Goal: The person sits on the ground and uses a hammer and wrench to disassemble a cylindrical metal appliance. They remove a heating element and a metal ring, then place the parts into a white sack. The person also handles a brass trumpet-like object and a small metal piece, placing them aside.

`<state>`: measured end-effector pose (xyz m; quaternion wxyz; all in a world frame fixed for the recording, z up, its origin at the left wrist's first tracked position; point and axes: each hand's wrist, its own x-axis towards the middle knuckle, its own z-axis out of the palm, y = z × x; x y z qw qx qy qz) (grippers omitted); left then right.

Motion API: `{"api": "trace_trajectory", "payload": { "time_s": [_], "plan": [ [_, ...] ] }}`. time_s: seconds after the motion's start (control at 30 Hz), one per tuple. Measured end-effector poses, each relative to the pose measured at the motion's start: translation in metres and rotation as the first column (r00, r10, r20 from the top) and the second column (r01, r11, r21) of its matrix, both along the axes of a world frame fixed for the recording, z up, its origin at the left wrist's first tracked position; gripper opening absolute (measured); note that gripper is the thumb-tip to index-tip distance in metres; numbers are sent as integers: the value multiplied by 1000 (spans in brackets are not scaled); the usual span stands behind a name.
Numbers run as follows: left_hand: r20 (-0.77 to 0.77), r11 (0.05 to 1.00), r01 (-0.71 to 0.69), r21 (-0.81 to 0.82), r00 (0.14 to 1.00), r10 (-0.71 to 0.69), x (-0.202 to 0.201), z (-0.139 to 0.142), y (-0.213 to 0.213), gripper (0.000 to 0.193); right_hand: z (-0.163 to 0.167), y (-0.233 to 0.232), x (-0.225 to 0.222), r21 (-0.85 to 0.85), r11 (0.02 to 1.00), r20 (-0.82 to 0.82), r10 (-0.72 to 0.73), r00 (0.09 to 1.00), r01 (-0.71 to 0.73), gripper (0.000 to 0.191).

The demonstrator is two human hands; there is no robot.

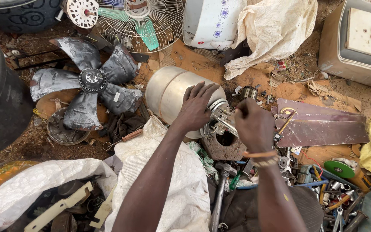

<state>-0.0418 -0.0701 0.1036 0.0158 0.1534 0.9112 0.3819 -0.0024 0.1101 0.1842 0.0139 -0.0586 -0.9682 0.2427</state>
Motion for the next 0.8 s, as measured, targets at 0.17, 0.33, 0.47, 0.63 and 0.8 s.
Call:
{"api": "trace_trajectory", "payload": {
  "time_s": [0.17,0.33,0.47,0.63,0.8],
  "plan": [
    [44,999,33,-43,999,-31,-9,-1,2,87,57,-1,54,-366,603,270,797,540,-709,18],
    [-21,986,28,165,999,-24,7,-11,-7,79,91,-79,37,15,437,455,798,396,-899,13],
    [-223,973,8,231,974,45,14,-21,-8,68,128,-107,34,-175,488,-99,856,508,-855,52],
    [-80,999,13,30,997,-10,6,-24,-7,67,85,-72,72,-393,297,-9,945,326,-870,42],
    [-27,998,67,-20,997,-68,9,-21,-7,58,-27,31,150,-722,599,372,758,535,-346,26]
  ]
}}
